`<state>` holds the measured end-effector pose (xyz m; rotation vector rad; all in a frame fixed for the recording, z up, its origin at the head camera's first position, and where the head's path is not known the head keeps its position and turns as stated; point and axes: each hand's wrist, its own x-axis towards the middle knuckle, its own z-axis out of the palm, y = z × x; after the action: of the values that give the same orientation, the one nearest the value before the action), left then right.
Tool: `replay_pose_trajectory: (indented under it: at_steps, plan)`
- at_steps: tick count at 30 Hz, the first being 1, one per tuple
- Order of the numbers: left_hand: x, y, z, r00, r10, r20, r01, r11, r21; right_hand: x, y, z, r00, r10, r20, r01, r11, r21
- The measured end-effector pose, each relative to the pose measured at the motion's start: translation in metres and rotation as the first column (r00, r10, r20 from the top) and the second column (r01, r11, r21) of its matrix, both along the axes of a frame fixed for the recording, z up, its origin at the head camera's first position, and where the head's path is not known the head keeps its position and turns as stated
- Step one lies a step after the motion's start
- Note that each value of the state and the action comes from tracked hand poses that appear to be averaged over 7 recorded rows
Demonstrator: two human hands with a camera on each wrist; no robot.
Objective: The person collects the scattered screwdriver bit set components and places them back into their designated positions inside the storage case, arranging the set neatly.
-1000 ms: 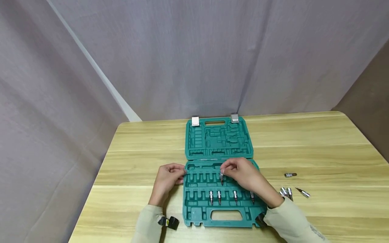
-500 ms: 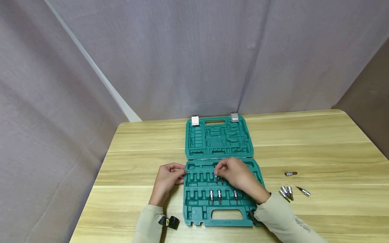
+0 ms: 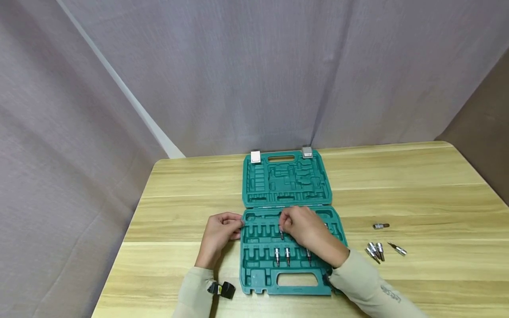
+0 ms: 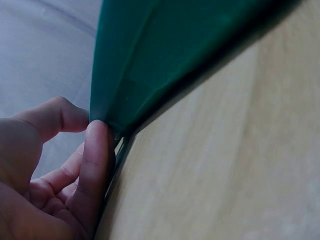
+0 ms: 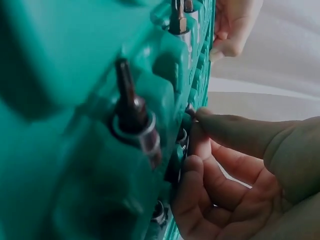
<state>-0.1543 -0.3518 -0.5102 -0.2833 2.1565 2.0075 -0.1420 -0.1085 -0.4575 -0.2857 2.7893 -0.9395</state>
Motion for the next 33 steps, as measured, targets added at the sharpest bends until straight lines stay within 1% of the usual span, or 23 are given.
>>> replay_pose_trajectory:
  at_steps: [5,8,15,18,20,22,27,29,33]
  plan:
    - [0.000,0.000,0.001,1.000,-0.003,0.003,0.003,1.000,-0.003,0.000,-0.004,0.000,1.000,-0.002,0.018,0.001,0.999,0.047]
    - [0.000,0.000,0.001,1.000,-0.005,0.000,0.005,1.000,-0.010,-0.004,-0.004,0.001,0.999,0.009,0.044,-0.011,0.999,0.052]
    - [-0.001,-0.001,0.001,1.000,-0.015,-0.003,0.014,1.000,-0.017,-0.021,0.000,0.004,0.987,0.032,0.159,-0.036,0.999,0.020]
    - [-0.001,-0.002,-0.001,1.000,-0.022,0.004,0.022,0.999,-0.024,-0.023,0.002,0.002,0.983,0.027,0.182,-0.027,1.000,-0.002]
    - [-0.001,-0.002,-0.002,1.000,-0.026,0.007,0.026,0.999,-0.028,-0.021,0.005,0.000,0.985,0.033,0.169,-0.029,0.999,-0.028]
    - [-0.001,-0.002,-0.003,1.000,-0.027,0.006,0.027,0.999,-0.031,-0.018,0.008,-0.001,0.989,0.052,0.138,-0.041,0.996,-0.078]
    - [-0.002,-0.004,-0.004,1.000,-0.029,0.004,0.029,0.999,-0.027,-0.009,0.018,0.002,0.994,0.098,0.045,-0.086,0.971,-0.223]
    - [-0.002,-0.003,-0.004,1.000,-0.029,0.006,0.029,0.999,-0.024,-0.005,0.024,0.006,0.995,0.096,0.016,-0.089,0.965,-0.248]
    - [-0.001,-0.003,-0.005,0.999,-0.032,0.002,0.032,0.999,-0.028,0.004,0.039,0.014,0.998,0.062,-0.028,-0.067,0.962,-0.264]
